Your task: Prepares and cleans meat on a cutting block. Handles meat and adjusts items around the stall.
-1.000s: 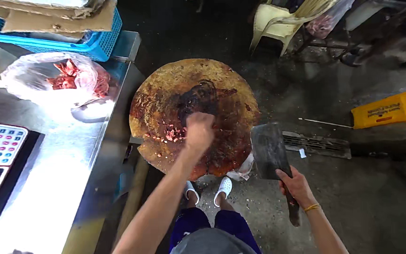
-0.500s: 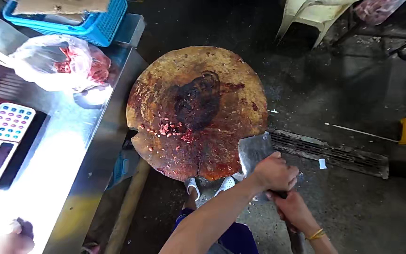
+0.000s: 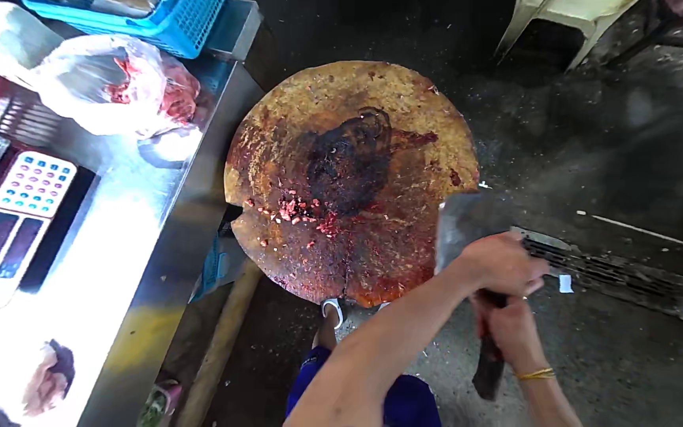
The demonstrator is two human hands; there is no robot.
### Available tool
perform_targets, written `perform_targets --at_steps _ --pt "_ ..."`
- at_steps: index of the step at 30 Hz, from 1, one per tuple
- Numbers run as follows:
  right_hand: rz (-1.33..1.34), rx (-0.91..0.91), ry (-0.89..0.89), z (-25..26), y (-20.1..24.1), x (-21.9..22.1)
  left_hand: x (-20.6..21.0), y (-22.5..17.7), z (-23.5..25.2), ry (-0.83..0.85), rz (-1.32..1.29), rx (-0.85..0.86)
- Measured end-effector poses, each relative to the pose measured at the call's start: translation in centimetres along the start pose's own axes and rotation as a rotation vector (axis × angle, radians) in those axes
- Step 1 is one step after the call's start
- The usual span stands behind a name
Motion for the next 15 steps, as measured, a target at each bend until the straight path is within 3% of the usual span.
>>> perform_targets --at_steps 2,6,8,10,13,15 --pt "0.038 0.016 -0.034 0.4 0.0 0.2 -0.5 0.0 0.4 -0.013 -0.018 0.058" --pt "-0.065 0.060 0.182 -3.9 -2.8 7.7 0.6 -0.7 -11.4 -0.276 0.050 -0.084" --pt "-0.129 0.100 0.260 -5.4 -4.2 9.1 1.2 -1.5 -14.5 -0.390 0.098 -0.137" --pt "-0.124 0.052 0.240 -5.6 -4.3 7.0 1.7 -2.4 -12.8 -0.414 0.087 -0.143" --pt "-0.057 0.038 0.106 -6.6 -5.1 2.8 2.8 -5.0 -7.7 -0.305 -0.016 -0.035" --pt "-0.040 0.047 0.084 -7.8 -5.8 3.9 3.4 -5.8 -8.9 -0.259 -0.033 -0.007"
Point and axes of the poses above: each hand's wrist, its own z-axis towards the middle knuckle, its own x-axis out of the palm, y = z × x, the point moved 9 cm from there along z, towards the middle knuckle, and after that the axes turned 6 degrees about y, right-handed, at the moved point
